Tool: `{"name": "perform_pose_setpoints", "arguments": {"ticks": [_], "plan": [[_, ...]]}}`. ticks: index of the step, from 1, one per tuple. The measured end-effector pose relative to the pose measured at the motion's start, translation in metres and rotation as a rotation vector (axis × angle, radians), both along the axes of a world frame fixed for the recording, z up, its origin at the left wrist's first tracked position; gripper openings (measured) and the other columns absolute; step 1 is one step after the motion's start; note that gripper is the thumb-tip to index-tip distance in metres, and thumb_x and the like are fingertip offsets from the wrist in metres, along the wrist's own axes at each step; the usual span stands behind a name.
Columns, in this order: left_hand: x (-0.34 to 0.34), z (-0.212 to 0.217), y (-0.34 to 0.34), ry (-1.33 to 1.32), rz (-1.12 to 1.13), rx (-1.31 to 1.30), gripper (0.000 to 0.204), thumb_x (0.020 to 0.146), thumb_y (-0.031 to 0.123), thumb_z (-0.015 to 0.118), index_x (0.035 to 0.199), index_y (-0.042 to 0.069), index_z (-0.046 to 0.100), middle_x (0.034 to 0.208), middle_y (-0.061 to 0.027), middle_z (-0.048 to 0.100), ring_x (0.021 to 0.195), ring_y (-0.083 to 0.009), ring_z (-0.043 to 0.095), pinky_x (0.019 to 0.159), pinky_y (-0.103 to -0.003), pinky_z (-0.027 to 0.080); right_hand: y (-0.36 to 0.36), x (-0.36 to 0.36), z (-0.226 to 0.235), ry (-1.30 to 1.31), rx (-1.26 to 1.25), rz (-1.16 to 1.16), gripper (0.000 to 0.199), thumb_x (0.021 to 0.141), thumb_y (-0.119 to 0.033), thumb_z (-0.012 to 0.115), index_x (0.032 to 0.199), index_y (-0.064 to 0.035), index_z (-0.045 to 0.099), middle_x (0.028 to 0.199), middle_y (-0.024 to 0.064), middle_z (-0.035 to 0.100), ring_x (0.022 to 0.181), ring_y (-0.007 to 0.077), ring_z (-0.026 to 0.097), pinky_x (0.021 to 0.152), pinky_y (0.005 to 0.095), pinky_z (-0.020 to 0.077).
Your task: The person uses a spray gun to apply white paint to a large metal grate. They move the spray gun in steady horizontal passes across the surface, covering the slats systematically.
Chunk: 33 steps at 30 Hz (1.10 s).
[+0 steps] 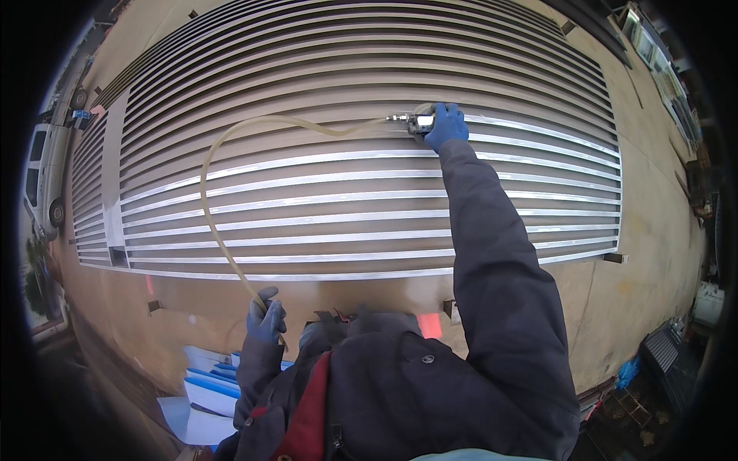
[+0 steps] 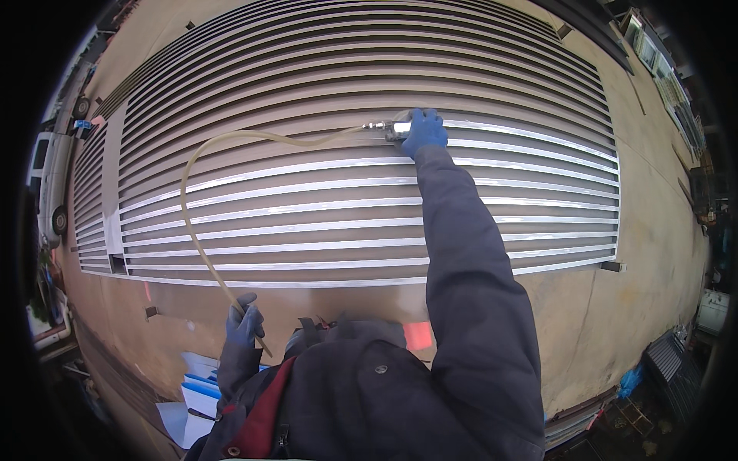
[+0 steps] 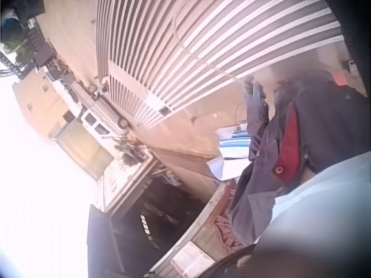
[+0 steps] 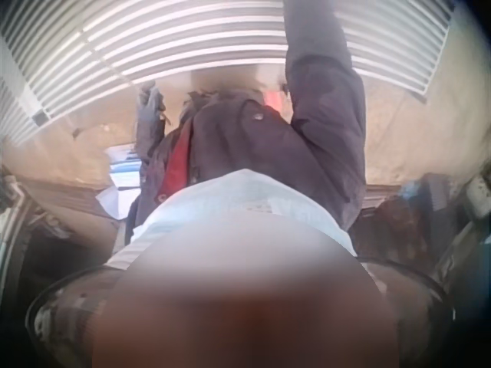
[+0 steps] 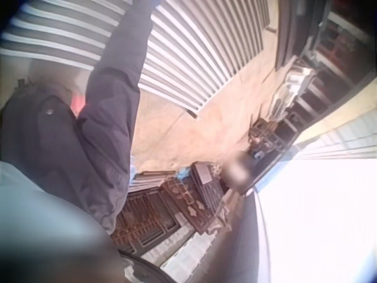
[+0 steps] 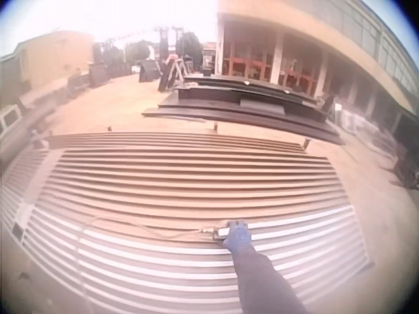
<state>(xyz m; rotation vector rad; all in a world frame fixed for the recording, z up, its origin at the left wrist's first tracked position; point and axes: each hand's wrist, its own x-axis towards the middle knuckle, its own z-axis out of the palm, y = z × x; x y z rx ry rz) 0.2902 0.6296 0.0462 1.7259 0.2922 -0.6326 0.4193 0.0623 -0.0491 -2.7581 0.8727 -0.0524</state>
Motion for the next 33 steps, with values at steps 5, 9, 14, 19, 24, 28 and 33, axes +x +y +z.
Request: {"name": "perform_pose_setpoints", "arguments": {"ticks": [5, 9, 14, 19, 24, 28, 33], "plan": [[0.025, 0.005, 0.007, 0.068, -0.033, -0.037, 0.032, 0.105, 0.018, 0.064, 0.134, 0.006, 0.057, 0.083, -0.0034, 0.058, 0.06, -0.008, 0.051, 0.053, -0.023, 0.041, -0.006, 0.016, 0.002, 0.157, -0.044, -0.062, 0.073, 0.075, -0.053, 0.089, 0.134, -0.0225, 0.06, 0.143, 0.0142, 0.053, 0.136, 0.0354, 0.055, 0.107, 0.0505, 0.0534], [0.042, 0.001, 0.026, 0.099, -0.028, -0.036, 0.032, 0.105, 0.017, 0.064, 0.135, 0.006, 0.056, 0.084, -0.0035, 0.057, 0.061, -0.0086, 0.051, 0.053, -0.024, 0.042, 0.016, 0.038, 0.0, 0.299, -0.062, 0.022, 0.067, 0.079, -0.046, 0.087, 0.135, -0.022, 0.06, 0.141, 0.0156, 0.054, 0.134, 0.0355, 0.057, 0.108, 0.0492, 0.0528], [0.058, -0.022, 0.062, 0.124, 0.009, -0.059, 0.035, 0.105, 0.018, 0.063, 0.136, 0.005, 0.054, 0.083, -0.0043, 0.058, 0.059, -0.0092, 0.052, 0.052, -0.024, 0.044, 0.066, 0.071, 0.0, 0.27, -0.057, 0.041, 0.066, 0.079, -0.046, 0.086, 0.134, -0.0213, 0.06, 0.139, 0.015, 0.056, 0.133, 0.0353, 0.057, 0.109, 0.0488, 0.0525], [0.075, -0.045, 0.09, 0.116, 0.045, -0.092, 0.037, 0.104, 0.018, 0.062, 0.137, 0.005, 0.052, 0.081, -0.0048, 0.058, 0.056, -0.0097, 0.053, 0.05, -0.024, 0.047, 0.15, 0.118, 0.009, 0.262, -0.008, 0.109, 0.072, 0.077, -0.054, 0.086, 0.136, -0.0209, 0.061, 0.141, 0.014, 0.054, 0.135, 0.0344, 0.055, 0.109, 0.0503, 0.0499], [0.086, -0.046, 0.11, 0.018, 0.098, -0.106, 0.036, 0.105, 0.013, 0.059, 0.138, 0.002, 0.05, 0.083, -0.0066, 0.058, 0.056, -0.0101, 0.054, 0.05, -0.024, 0.049, 0.231, 0.173, 0.024, 0.401, 0.118, 0.258, 0.091, 0.069, -0.064, 0.084, 0.146, -0.0225, 0.058, 0.151, 0.0144, 0.049, 0.142, 0.0349, 0.049, 0.109, 0.0602, 0.0447], [0.083, -0.045, 0.112, -0.002, 0.145, -0.145, 0.037, 0.104, 0.012, 0.059, 0.138, 0.001, 0.049, 0.082, -0.0071, 0.058, 0.053, -0.0104, 0.054, 0.048, -0.025, 0.049, 0.265, 0.182, 0.029, 0.43, 0.101, 0.353, 0.106, 0.073, -0.079, 0.073, 0.155, -0.0146, 0.052, 0.167, 0.0183, 0.036, 0.149, 0.036, 0.044, 0.107, 0.0597, 0.045], [0.078, -0.046, 0.098, -0.004, 0.167, -0.141, 0.035, 0.104, 0.011, 0.058, 0.137, 0.001, 0.05, 0.082, -0.0075, 0.059, 0.053, -0.0105, 0.054, 0.048, -0.025, 0.05, 0.246, 0.168, 0.023, 0.348, -0.093, 0.344, 0.101, 0.08, -0.086, 0.064, 0.141, -0.0053, 0.062, 0.148, 0.0175, 0.052, 0.136, 0.0315, 0.055, 0.105, 0.0511, 0.047]]}}
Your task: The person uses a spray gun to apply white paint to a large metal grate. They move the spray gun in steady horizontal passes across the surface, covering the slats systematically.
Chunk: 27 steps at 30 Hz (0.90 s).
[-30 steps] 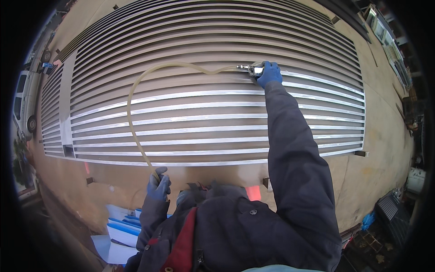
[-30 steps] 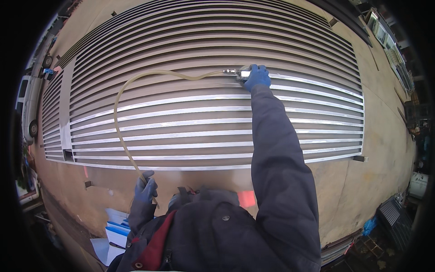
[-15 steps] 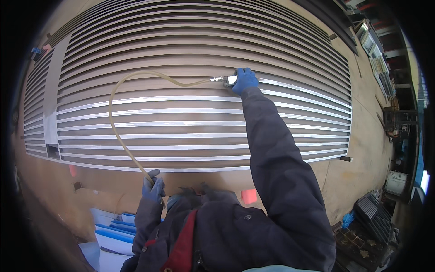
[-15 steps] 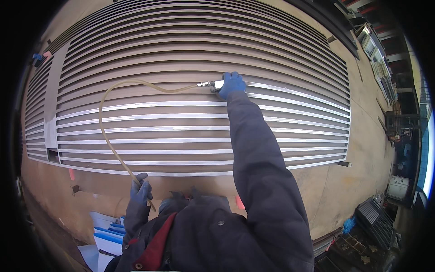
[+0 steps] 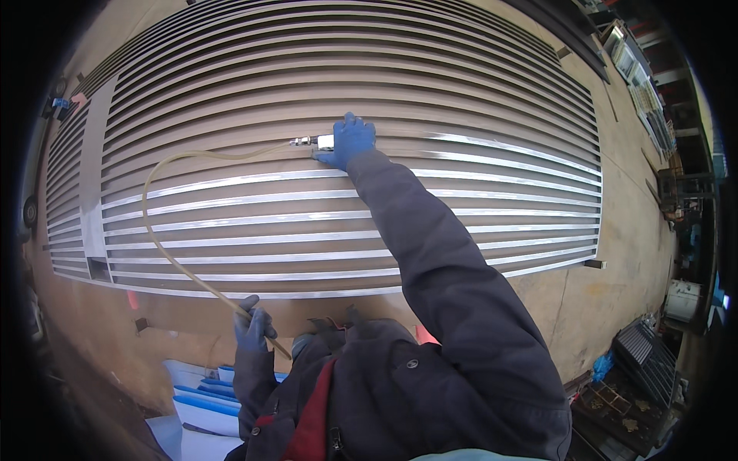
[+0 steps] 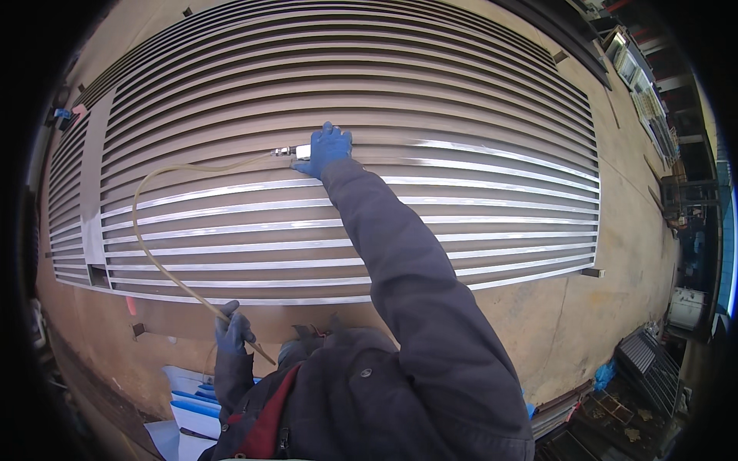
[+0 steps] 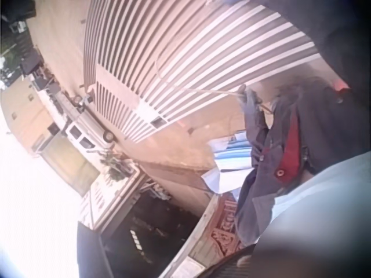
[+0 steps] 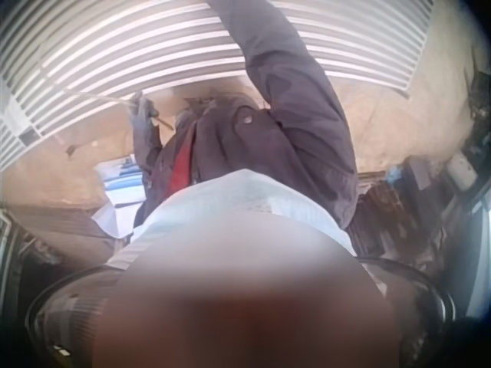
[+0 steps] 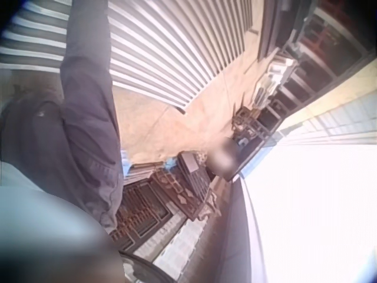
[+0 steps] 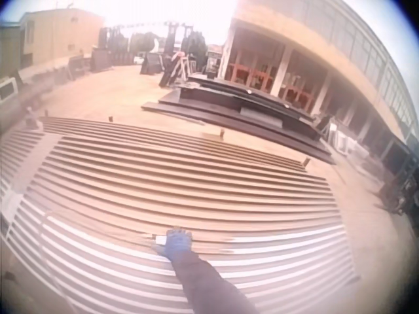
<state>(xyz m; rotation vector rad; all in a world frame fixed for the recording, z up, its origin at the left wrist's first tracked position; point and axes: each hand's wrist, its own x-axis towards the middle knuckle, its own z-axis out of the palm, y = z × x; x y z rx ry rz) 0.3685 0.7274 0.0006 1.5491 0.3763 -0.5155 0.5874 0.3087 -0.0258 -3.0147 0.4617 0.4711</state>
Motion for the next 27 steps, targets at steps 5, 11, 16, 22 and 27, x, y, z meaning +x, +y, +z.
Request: {"name": "perform_pose_setpoints", "arguments": {"ticks": [5, 11, 16, 22, 27], "plan": [[-0.002, 0.012, -0.035, 0.06, -0.101, -0.028, 0.035, 0.104, 0.014, 0.063, 0.136, 0.004, 0.051, 0.084, -0.0057, 0.059, 0.057, -0.0091, 0.054, 0.051, -0.023, 0.047, -0.078, -0.043, -0.024, -0.2, -0.077, 0.018, 0.09, 0.087, -0.079, 0.062, 0.135, -0.0024, 0.065, 0.146, 0.017, 0.054, 0.131, 0.0338, 0.057, 0.105, 0.049, 0.0461], [0.002, 0.024, -0.073, 0.102, -0.235, -0.067, 0.039, 0.104, 0.015, 0.066, 0.14, 0.006, 0.053, 0.087, -0.0024, 0.057, 0.067, -0.0077, 0.052, 0.058, -0.023, 0.046, -0.171, -0.092, -0.032, -0.307, 0.033, -0.176, 0.077, 0.085, -0.076, 0.065, 0.129, -0.0132, 0.072, 0.127, 0.0155, 0.067, 0.12, 0.0344, 0.064, 0.101, 0.0494, 0.0512], [0.007, 0.014, -0.071, 0.018, -0.326, -0.226, 0.049, 0.107, 0.013, 0.057, 0.154, 0.006, 0.044, 0.089, -0.0043, 0.06, 0.075, -0.0112, 0.059, 0.066, -0.027, 0.053, -0.167, -0.083, -0.024, -0.221, 0.064, -0.313, 0.077, 0.08, -0.081, 0.065, 0.115, -0.0125, 0.079, 0.119, 0.0138, 0.071, 0.118, 0.0338, 0.065, 0.101, 0.0486, 0.0515], [0.003, 0.009, -0.037, -0.114, -0.294, -0.24, 0.06, 0.114, 0.029, 0.04, 0.166, 0.006, 0.025, 0.086, -0.007, 0.063, 0.077, -0.0176, 0.065, 0.072, -0.035, 0.058, -0.081, -0.023, -0.036, -0.326, -0.043, -0.375, 0.073, 0.093, -0.078, 0.05, 0.111, -0.014, 0.078, 0.111, 0.01, 0.071, 0.109, 0.0294, 0.064, 0.085, 0.0522, 0.0499], [0.002, 0.026, -0.023, -0.027, -0.182, -0.102, 0.059, 0.114, 0.034, 0.04, 0.165, 0.007, 0.027, 0.082, -0.0045, 0.061, 0.06, -0.0112, 0.056, 0.06, -0.026, 0.051, -0.024, 0.018, -0.035, -0.201, -0.041, -0.169, 0.074, 0.097, -0.076, 0.042, 0.12, -0.0147, 0.075, 0.113, 0.008, 0.068, 0.107, 0.0292, 0.063, 0.084, 0.0536, 0.0488]]}}
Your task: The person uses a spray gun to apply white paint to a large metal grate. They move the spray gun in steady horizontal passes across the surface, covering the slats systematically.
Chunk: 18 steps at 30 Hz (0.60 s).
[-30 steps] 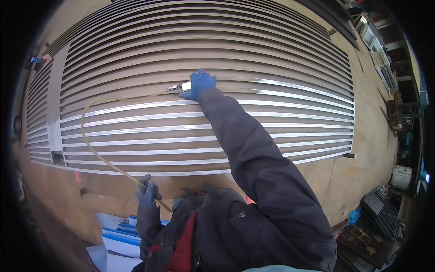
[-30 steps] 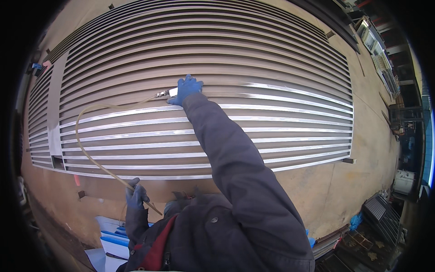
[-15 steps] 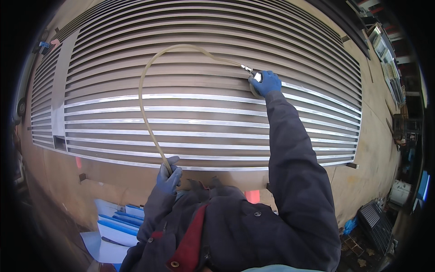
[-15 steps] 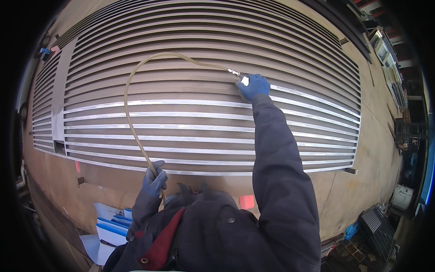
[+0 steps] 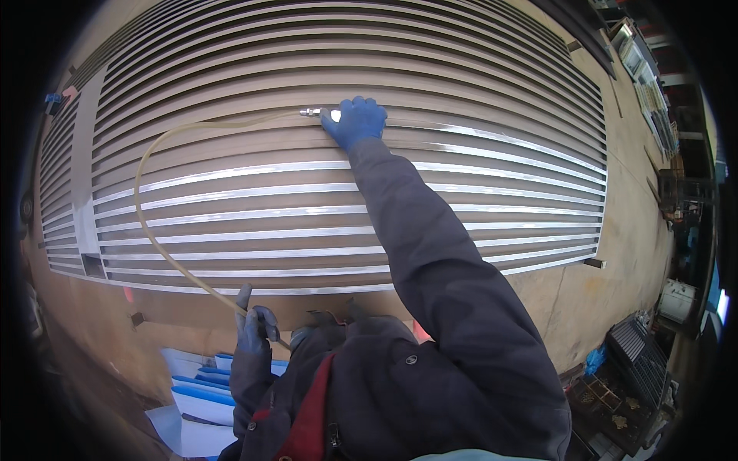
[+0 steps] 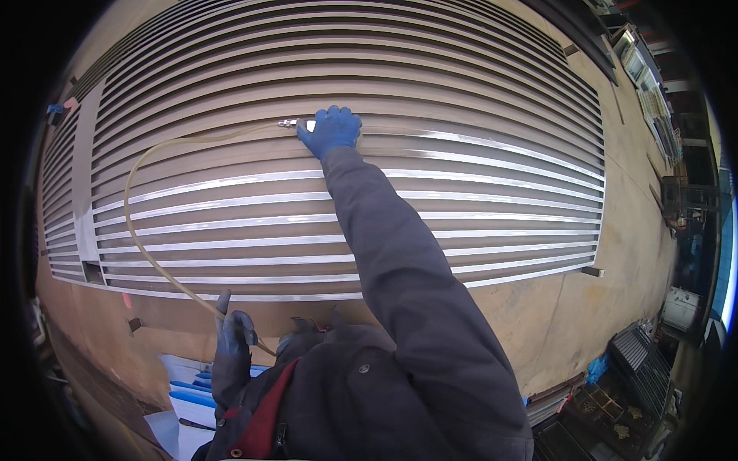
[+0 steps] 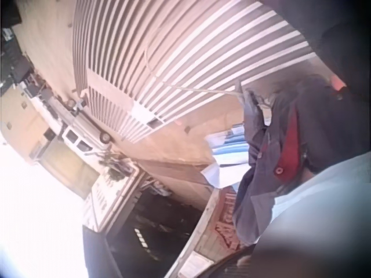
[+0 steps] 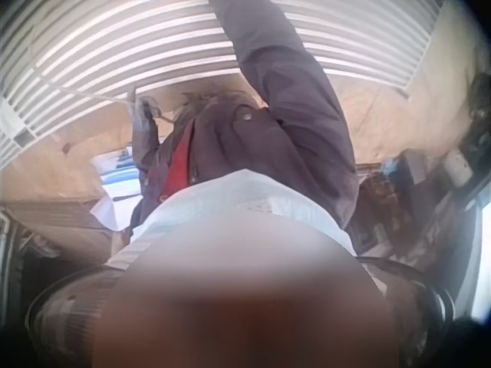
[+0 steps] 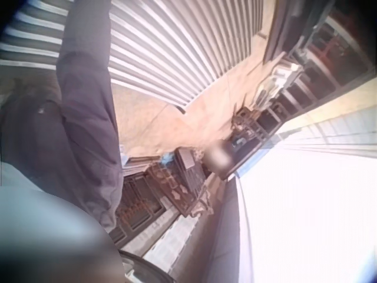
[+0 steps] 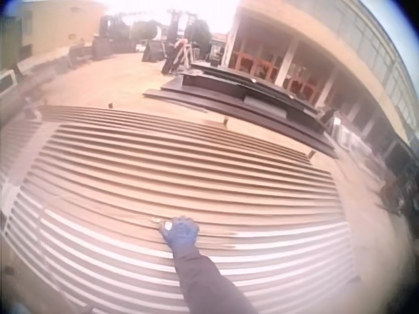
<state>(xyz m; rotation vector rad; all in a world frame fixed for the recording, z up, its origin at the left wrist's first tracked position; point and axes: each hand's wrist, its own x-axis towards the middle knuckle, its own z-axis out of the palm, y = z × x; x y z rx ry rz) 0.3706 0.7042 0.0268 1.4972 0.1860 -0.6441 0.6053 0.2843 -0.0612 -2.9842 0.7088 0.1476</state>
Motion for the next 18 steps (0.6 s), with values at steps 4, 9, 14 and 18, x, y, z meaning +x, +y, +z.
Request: {"name": "perform_pose_setpoints", "arguments": {"ticks": [4, 9, 14, 18], "plan": [[0.014, 0.005, -0.008, 0.045, -0.006, -0.032, 0.051, 0.114, 0.03, 0.043, 0.159, 0.007, 0.035, 0.081, -0.0026, 0.059, 0.056, -0.0065, 0.049, 0.052, -0.021, 0.043, -0.009, -0.013, 0.001, 0.02, -0.018, 0.005, 0.072, 0.098, -0.074, 0.042, 0.119, -0.0141, 0.075, 0.113, 0.0083, 0.069, 0.107, 0.029, 0.063, 0.085, 0.0521, 0.0492], [0.017, -0.015, -0.048, 0.06, -0.173, -0.171, 0.048, 0.111, 0.017, 0.051, 0.156, 0.006, 0.039, 0.084, -0.0024, 0.059, 0.059, -0.0046, 0.048, 0.054, -0.02, 0.042, -0.117, -0.063, -0.002, -0.1, -0.076, -0.148, 0.069, 0.096, -0.071, 0.047, 0.113, -0.0121, 0.077, 0.117, 0.0135, 0.071, 0.111, 0.0317, 0.066, 0.091, 0.0507, 0.0514], [0.008, -0.036, -0.043, 0.204, -0.108, -0.155, 0.048, 0.11, 0.015, 0.054, 0.155, 0.005, 0.043, 0.095, -0.004, 0.065, 0.071, -0.007, 0.057, 0.063, -0.021, 0.05, -0.197, -0.097, 0.001, -0.06, -0.109, -0.351, 0.066, 0.096, -0.07, 0.049, 0.11, -0.0124, 0.078, 0.115, 0.0148, 0.072, 0.112, 0.0357, 0.067, 0.095, 0.0509, 0.0524], [0.007, -0.059, -0.007, 0.34, -0.037, -0.046, 0.046, 0.11, 0.019, 0.053, 0.154, 0.004, 0.045, 0.1, -0.0054, 0.067, 0.074, -0.0115, 0.061, 0.072, -0.026, 0.055, -0.178, -0.086, 0.004, -0.035, -0.09, -0.321, 0.066, 0.096, -0.07, 0.05, 0.109, -0.0114, 0.079, 0.115, 0.0146, 0.072, 0.112, 0.0349, 0.067, 0.093, 0.0511, 0.0522]]}}
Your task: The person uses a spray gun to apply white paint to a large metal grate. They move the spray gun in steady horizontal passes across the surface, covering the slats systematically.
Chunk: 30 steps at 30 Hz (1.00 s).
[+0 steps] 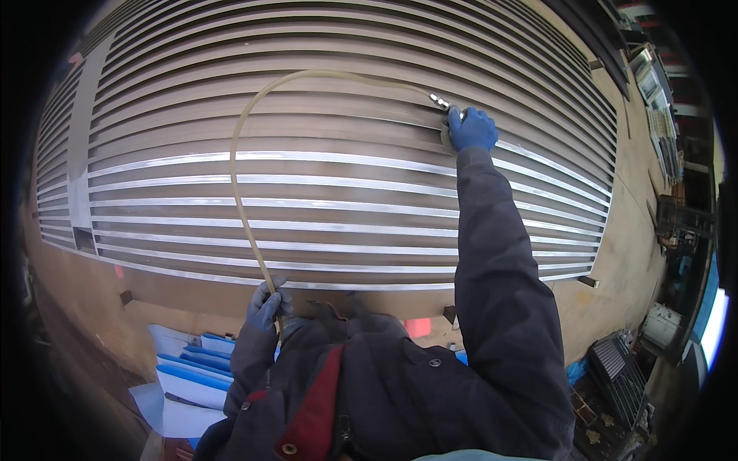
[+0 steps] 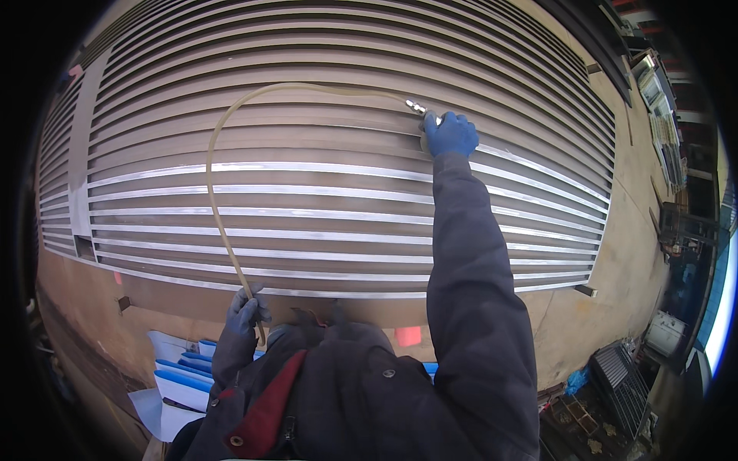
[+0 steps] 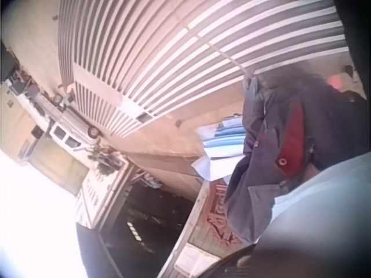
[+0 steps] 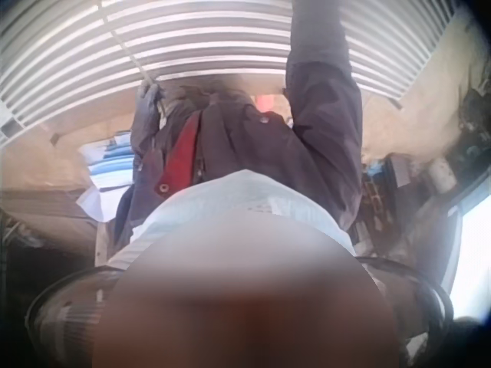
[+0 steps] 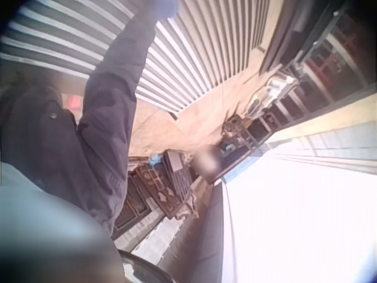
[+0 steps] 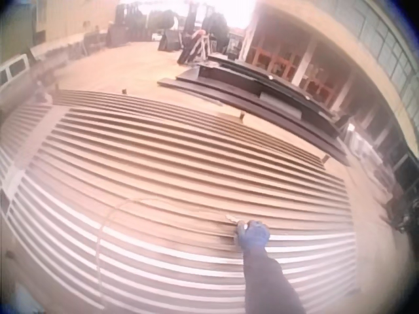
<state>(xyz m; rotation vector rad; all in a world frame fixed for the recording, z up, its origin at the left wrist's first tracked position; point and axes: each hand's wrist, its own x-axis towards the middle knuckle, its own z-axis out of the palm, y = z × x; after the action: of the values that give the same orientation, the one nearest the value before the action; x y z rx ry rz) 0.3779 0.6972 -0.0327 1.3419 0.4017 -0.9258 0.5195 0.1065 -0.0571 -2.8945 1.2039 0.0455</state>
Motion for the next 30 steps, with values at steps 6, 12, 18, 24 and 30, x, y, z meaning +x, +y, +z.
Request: {"name": "perform_pose_setpoints", "arguments": {"ticks": [6, 12, 18, 24, 30], "plan": [[-0.019, 0.015, 0.027, -0.266, -0.034, 0.083, 0.051, 0.115, 0.032, 0.042, 0.157, 0.002, 0.04, 0.08, -0.0041, 0.061, 0.067, -0.0125, 0.059, 0.066, -0.027, 0.052, 0.134, 0.077, -0.007, -0.035, 0.055, 0.25, 0.068, 0.096, -0.072, 0.048, 0.113, -0.0136, 0.077, 0.113, 0.011, 0.07, 0.108, 0.0314, 0.063, 0.091, 0.0538, 0.0466], [0.005, 0.031, 0.021, -0.387, 0.167, 0.027, 0.063, 0.114, 0.044, 0.044, 0.16, 0.001, 0.034, 0.07, -0.002, 0.054, 0.054, -0.0096, 0.049, 0.053, -0.023, 0.045, 0.211, 0.118, 0.005, 0.041, 0.158, 0.431, 0.071, 0.097, -0.073, 0.044, 0.12, -0.0128, 0.075, 0.115, 0.0115, 0.068, 0.109, 0.0318, 0.061, 0.091, 0.0564, 0.0456], [0.004, 0.034, -0.014, -0.324, 0.021, 0.016, 0.054, 0.115, 0.033, 0.042, 0.159, 0.001, 0.037, 0.072, 0.0, 0.056, 0.053, -0.0054, 0.046, 0.05, -0.02, 0.04, 0.112, 0.064, -0.001, 0.023, 0.051, 0.205, 0.071, 0.096, -0.074, 0.046, 0.114, -0.0118, 0.077, 0.114, 0.0113, 0.069, 0.11, 0.0313, 0.064, 0.089, 0.0539, 0.0479], [0.008, 0.035, -0.04, -0.224, -0.149, 0.033, 0.048, 0.114, 0.025, 0.041, 0.158, 0.005, 0.045, 0.074, 0.0028, 0.055, 0.057, -0.0019, 0.042, 0.054, -0.018, 0.038, -0.009, -0.001, 0.005, 0.066, -0.013, -0.111, 0.071, 0.096, -0.071, 0.047, 0.115, -0.0095, 0.078, 0.119, 0.0174, 0.072, 0.114, 0.0377, 0.067, 0.093, 0.0514, 0.0538], [0.007, 0.029, -0.038, -0.177, -0.056, 0.043, 0.048, 0.115, 0.026, 0.041, 0.158, 0.006, 0.044, 0.074, 0.0026, 0.055, 0.056, -0.003, 0.041, 0.054, -0.019, 0.038, 0.028, 0.013, -0.002, -0.019, -0.009, 0.0, 0.068, 0.097, -0.07, 0.047, 0.112, -0.0109, 0.079, 0.116, 0.0155, 0.073, 0.112, 0.0363, 0.067, 0.094, 0.0513, 0.052]]}}
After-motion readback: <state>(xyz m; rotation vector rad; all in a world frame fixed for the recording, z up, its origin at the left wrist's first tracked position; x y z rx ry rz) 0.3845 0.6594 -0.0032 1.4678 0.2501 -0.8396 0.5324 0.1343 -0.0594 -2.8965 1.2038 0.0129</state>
